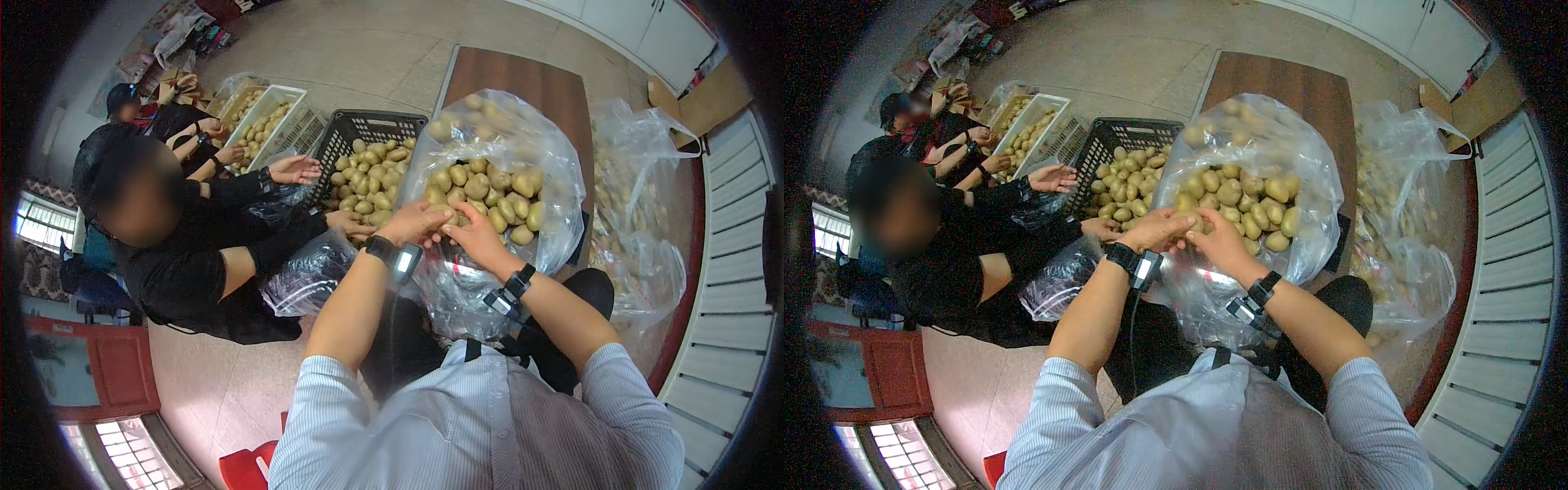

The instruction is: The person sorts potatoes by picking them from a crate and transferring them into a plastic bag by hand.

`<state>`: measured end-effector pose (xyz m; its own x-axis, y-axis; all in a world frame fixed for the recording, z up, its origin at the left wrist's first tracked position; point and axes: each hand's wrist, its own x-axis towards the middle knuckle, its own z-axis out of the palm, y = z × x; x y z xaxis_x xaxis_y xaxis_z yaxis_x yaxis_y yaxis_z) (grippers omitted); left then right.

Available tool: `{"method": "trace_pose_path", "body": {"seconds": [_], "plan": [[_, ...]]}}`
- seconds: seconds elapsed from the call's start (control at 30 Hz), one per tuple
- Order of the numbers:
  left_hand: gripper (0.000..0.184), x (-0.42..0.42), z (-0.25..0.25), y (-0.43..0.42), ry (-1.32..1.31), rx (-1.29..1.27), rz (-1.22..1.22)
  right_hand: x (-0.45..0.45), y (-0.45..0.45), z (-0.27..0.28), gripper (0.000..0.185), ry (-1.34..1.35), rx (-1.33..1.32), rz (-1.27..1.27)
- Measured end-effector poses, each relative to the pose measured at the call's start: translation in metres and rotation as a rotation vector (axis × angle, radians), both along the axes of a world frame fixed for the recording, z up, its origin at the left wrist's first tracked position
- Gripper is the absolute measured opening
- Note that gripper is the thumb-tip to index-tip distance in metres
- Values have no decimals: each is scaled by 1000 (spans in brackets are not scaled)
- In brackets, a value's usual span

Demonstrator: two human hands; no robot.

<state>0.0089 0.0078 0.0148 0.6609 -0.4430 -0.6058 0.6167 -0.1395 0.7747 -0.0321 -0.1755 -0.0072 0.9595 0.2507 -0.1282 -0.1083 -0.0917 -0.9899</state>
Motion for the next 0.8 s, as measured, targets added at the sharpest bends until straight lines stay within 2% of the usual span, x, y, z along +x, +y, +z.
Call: {"method": "trace_pose_path", "body": {"seconds": [0.03,0.07,0.13,0.17,0.23,0.3,0.37,0.4,0.47,0.57,0.6,0.67,0.7,0.77,0.8], "plan": [[38,2,-7,2,3,-9,27,-3,-2,7,47,81,-123,26],[38,4,-14,4,6,-18,53,-4,-3,3,47,80,-122,27],[37,5,-12,8,6,-67,117,-8,-7,-9,47,-199,-293,6],[37,5,-11,11,5,-118,180,-10,-10,-14,47,-201,-293,6],[37,6,-8,17,14,-123,253,-16,-17,-21,50,-505,-533,76],[37,8,-16,26,25,-127,328,-18,-22,-37,51,-500,-592,96],[37,17,-47,41,-193,-41,301,-19,-24,-39,53,-494,-650,116],[37,17,-45,43,-192,-41,300,-20,-25,-35,53,-424,-671,133],[34,18,-41,47,3,-160,555,-22,-25,-29,53,-355,-692,149],[28,19,-43,56,18,-238,684,-21,-25,-28,54,-310,-782,197],[28,23,-60,65,17,-238,684,-20,-24,-30,55,-316,-809,212],[23,34,-102,81,-372,17,525,-19,-23,-33,56,-322,-835,227],[23,32,-93,79,-372,17,525,-19,-23,-35,55,-348,-859,231],[30,25,-67,74,-40,-208,782,-18,-22,-38,55,-375,-883,234],[30,25,-67,75,-40,-208,781,-19,-21,-38,54,-389,-902,228]]}}
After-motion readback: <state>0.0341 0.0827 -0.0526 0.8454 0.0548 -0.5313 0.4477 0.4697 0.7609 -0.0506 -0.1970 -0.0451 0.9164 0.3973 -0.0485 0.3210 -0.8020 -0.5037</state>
